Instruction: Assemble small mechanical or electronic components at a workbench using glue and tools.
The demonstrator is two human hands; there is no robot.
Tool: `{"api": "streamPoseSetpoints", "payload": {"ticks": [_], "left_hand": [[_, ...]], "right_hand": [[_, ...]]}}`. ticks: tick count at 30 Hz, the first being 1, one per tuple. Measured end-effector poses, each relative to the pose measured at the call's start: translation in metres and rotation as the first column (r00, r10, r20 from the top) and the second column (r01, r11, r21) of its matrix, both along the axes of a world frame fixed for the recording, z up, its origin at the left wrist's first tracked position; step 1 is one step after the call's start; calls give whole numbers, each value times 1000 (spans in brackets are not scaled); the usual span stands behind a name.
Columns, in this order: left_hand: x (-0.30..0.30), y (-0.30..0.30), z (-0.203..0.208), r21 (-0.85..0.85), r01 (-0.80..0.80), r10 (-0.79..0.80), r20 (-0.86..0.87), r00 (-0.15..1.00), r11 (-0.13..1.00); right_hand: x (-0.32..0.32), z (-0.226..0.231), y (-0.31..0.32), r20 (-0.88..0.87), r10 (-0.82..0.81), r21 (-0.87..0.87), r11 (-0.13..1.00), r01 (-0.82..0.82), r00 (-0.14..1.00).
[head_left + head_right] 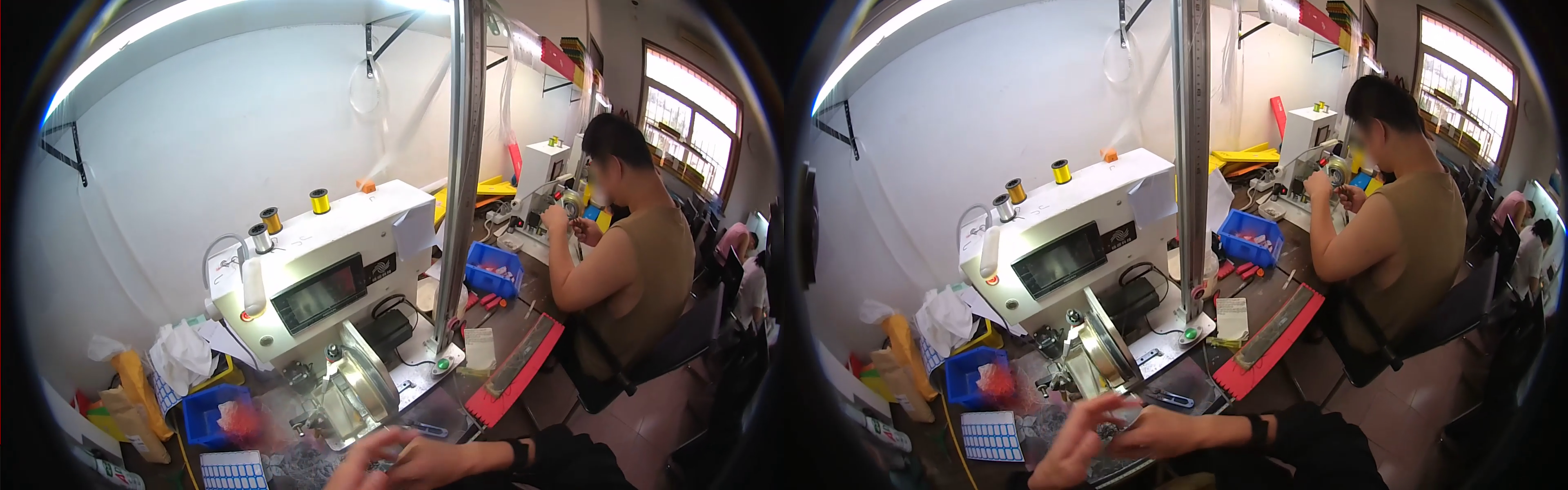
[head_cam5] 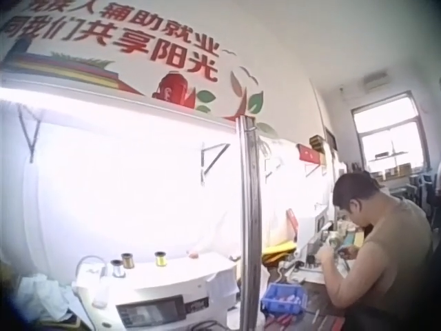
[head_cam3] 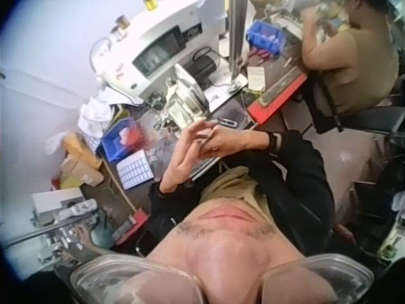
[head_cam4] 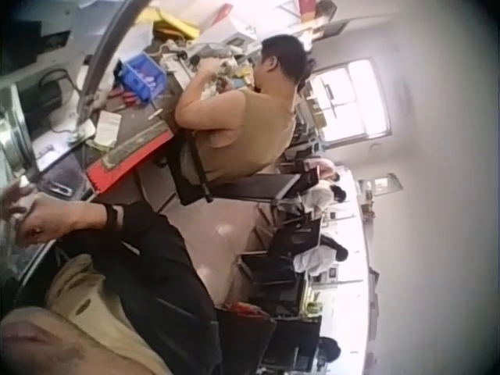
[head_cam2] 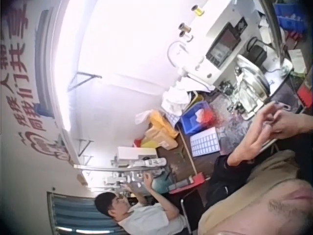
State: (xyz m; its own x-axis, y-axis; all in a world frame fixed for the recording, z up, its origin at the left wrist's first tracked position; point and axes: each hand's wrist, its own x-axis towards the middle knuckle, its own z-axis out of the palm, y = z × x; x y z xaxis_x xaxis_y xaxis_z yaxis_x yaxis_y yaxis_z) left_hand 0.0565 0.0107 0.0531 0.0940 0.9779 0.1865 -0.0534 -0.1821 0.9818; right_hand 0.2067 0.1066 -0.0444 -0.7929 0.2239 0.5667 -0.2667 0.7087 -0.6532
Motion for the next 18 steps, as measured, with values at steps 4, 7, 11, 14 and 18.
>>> {"api": "streamPoseSetpoints", "payload": {"ticks": [4, 7, 11, 14, 18], "left_hand": [[-9, -22, -17, -73, 421, -386, 283, 878, 904], [-15, -28, -14, -113, 351, -265, 456, 850, 930], [-35, -29, -29, -309, 327, -96, 580, 809, 893], [-75, -29, -90, -480, 281, -105, 361, 927, 831], [-42, -17, -96, -336, 65, -168, -286, 943, 940]], "right_hand": [[-4, -19, -11, 65, 123, 6, 992, -123, 990], [5, -2, -10, 102, 127, -93, 989, -118, 987], [15, -1, -5, 194, 144, -123, 985, -122, 970], [19, 5, -3, -99, 50, 41, 998, -46, 994], [17, 46, 3, -389, -86, 253, 947, 196, 917]]}}
